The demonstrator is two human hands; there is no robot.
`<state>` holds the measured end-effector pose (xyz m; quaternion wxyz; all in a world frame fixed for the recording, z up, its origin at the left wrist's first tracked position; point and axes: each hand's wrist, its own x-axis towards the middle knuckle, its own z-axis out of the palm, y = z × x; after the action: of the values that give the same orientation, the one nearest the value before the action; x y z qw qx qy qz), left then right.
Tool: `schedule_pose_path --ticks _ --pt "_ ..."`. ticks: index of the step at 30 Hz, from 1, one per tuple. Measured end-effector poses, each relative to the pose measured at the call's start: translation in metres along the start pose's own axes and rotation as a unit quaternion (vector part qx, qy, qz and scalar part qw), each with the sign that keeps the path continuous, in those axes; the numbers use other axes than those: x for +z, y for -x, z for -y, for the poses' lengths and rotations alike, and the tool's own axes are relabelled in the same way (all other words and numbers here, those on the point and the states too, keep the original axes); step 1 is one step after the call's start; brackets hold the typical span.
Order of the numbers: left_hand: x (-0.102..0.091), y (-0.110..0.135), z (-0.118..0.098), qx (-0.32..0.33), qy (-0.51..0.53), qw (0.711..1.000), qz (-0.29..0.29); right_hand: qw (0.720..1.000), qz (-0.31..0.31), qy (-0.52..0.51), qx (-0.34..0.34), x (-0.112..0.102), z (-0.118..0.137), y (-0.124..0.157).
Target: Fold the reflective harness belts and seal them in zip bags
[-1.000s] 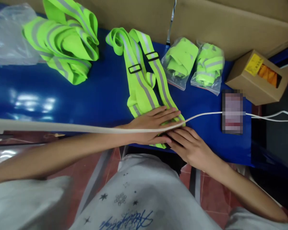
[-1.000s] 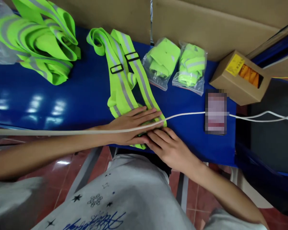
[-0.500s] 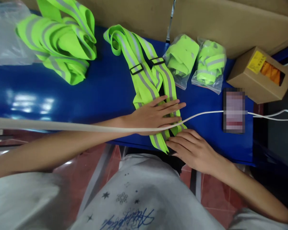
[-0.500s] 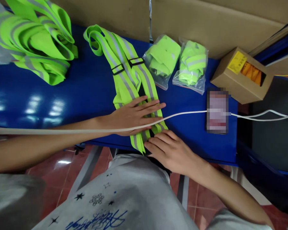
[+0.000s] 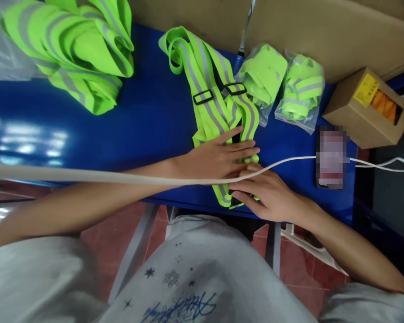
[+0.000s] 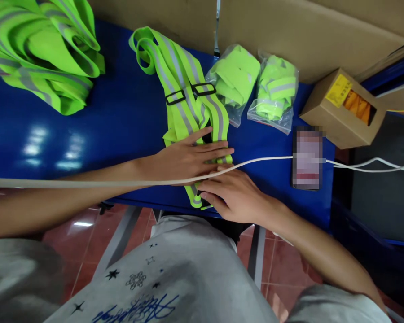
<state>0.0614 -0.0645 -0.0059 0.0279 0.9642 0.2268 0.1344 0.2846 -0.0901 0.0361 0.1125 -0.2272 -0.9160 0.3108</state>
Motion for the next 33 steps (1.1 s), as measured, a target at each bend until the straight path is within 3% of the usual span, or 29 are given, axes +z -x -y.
schedule_pose_path --ticks 7,13,19,22,29,33 --pt "-0.006 -0.001 0.005 -0.013 0.014 1.0 0.016 0.976 -0.094 0.194 -0.019 0.027 -0.003 0.019" --pt "-0.008 0.001 0.004 -0.018 -0.02 0.999 0.018 0.976 -0.024 0.212 -0.04 0.023 0.001 0.027" --pt "-0.006 0.0 0.012 -0.017 0.02 1.0 0.017 0.938 -0.07 0.317 -0.121 0.015 0.009 0.018" --pt "-0.003 0.0 0.012 0.012 0.046 0.999 0.02 0.941 -0.089 0.3 -0.132 0.012 0.016 0.013" --pt "0.005 -0.001 0.005 -0.013 0.067 0.998 -0.012 0.989 -0.082 0.116 -0.041 0.016 0.021 -0.003" --pt "0.0 -0.002 0.005 -0.007 0.085 0.996 0.008 0.983 -0.101 0.152 -0.015 0.025 0.013 -0.007"
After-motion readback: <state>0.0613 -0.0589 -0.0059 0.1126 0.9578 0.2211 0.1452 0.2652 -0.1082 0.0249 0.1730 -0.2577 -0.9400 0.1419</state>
